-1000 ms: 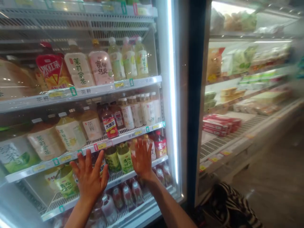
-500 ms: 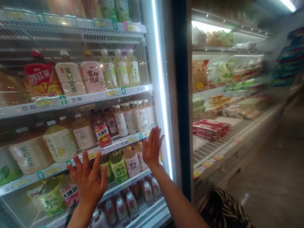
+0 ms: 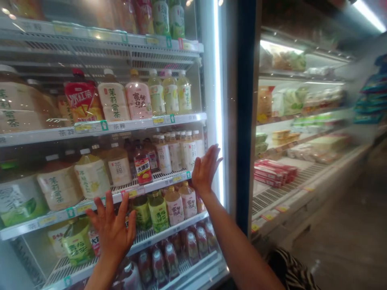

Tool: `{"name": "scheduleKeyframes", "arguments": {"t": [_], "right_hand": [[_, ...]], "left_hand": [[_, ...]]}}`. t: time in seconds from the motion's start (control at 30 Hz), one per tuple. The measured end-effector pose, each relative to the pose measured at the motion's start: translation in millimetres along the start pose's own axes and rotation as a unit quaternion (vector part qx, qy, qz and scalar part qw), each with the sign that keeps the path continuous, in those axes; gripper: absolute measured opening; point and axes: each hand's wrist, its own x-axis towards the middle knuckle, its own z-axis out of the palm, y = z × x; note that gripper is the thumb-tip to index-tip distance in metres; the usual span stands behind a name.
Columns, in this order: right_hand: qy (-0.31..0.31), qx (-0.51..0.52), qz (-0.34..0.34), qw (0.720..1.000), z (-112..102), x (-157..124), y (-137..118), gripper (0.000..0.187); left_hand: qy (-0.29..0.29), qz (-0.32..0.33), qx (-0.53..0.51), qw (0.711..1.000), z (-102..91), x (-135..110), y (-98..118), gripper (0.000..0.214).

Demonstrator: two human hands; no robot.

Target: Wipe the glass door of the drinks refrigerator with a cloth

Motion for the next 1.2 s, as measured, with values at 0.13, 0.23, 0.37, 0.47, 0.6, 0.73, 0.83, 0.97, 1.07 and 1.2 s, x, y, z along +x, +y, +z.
{"name": "scheduleKeyframes", "arguments": {"t": [0.13, 0.23, 0.37, 0.47, 0.6, 0.73, 0.83, 0.97, 1.07, 1.2], "right_hand": [[-0.102, 0.012, -0.203, 0.974, -4, -43, -61, 0.078], [-0.151, -0.003, -0.392, 0.908, -3, -40, -115, 0.086], [-0.107, -0.037, -0.291, 0.95, 15, 55, -180, 0.08], [-0.084, -0.012, -0.276, 0.957, 27, 70, -213, 0.083], [-0.143, 0.057, -0.584, 0.797, 26, -10, -219, 0.077], [-0.168, 0.065, -0.684, 0.707, 27, 4, -226, 0.069], [-0.128, 0.048, -0.491, 0.86, 31, 76, -249, 0.069], [-0.125, 0.067, -0.424, 0.895, 31, 78, -260, 0.076], [-0.192, 0.101, -0.628, 0.747, 23, 13, -234, 0.07], [-0.194, 0.098, -0.683, 0.698, 18, 20, -194, 0.063]], "left_hand": [[0.012, -0.02, 0.007, 1.0, -10.1, -2, -14, 0.076], [0.007, -0.019, 0.012, 1.0, -20.9, -3, -27, 0.077], [0.018, -0.004, 0.027, 0.999, -39.5, 4, -49, 0.076], [0.034, 0.0, 0.038, 0.999, -55.2, 6, -66, 0.076], [0.031, -0.006, 0.057, 0.998, -76.7, -5, -88, 0.078], [0.019, -0.023, 0.074, 0.997, -96.2, -24, -106, 0.078], [0.006, -0.025, 0.083, 0.996, -107.9, -26, -111, 0.078], [0.019, -0.015, 0.082, 0.996, -119.5, -14, -97, 0.078], [0.021, -0.019, 0.075, 0.997, -126.7, -10, -78, 0.078], [0.005, 0.003, 0.071, 0.997, -133.7, -5, -66, 0.077]]}}
